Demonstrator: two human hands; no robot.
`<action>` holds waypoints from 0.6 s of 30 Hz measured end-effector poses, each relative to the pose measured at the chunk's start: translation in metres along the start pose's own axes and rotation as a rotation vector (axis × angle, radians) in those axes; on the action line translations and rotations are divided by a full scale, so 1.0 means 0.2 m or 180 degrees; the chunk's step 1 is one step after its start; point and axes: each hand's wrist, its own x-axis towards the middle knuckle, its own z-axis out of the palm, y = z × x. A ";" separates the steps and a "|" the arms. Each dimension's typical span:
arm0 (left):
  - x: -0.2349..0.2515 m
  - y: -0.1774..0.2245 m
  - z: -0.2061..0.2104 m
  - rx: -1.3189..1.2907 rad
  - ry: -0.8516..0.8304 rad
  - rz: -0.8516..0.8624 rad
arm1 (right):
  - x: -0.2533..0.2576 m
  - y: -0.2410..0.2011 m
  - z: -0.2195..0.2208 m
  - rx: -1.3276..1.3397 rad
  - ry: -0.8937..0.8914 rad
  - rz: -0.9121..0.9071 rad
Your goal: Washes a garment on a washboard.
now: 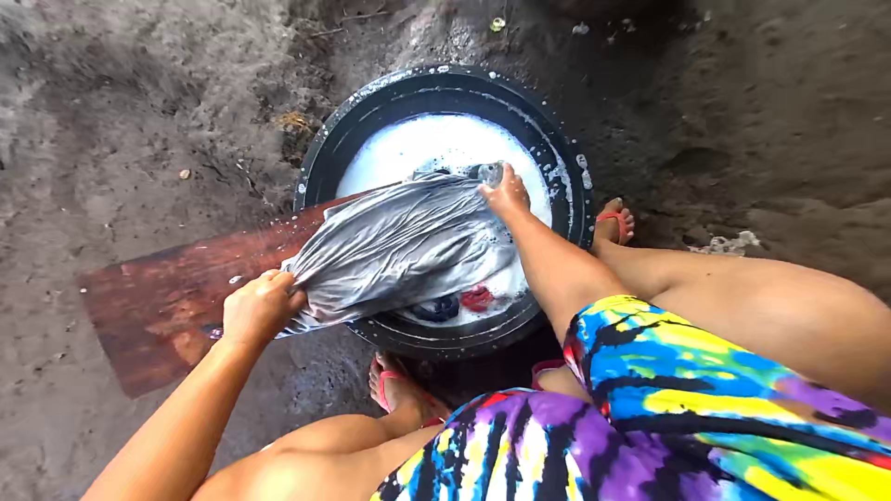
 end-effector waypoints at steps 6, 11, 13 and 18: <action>-0.07 -0.13 -0.06 -0.0890 -0.0111 0.0131 | -0.22 0.18 -0.07 0.1408 -0.0597 0.0844; -0.24 -0.19 0.09 -0.0529 0.0247 0.1579 | -0.39 0.29 -0.04 0.0669 -0.1725 0.0406; -0.26 -0.23 0.11 -0.0199 0.0186 0.1566 | -0.42 0.30 -0.09 0.0621 -0.2098 0.0295; -0.26 -0.24 0.05 -0.0430 0.0293 0.1511 | -0.50 0.26 -0.41 0.1918 -0.2217 0.0273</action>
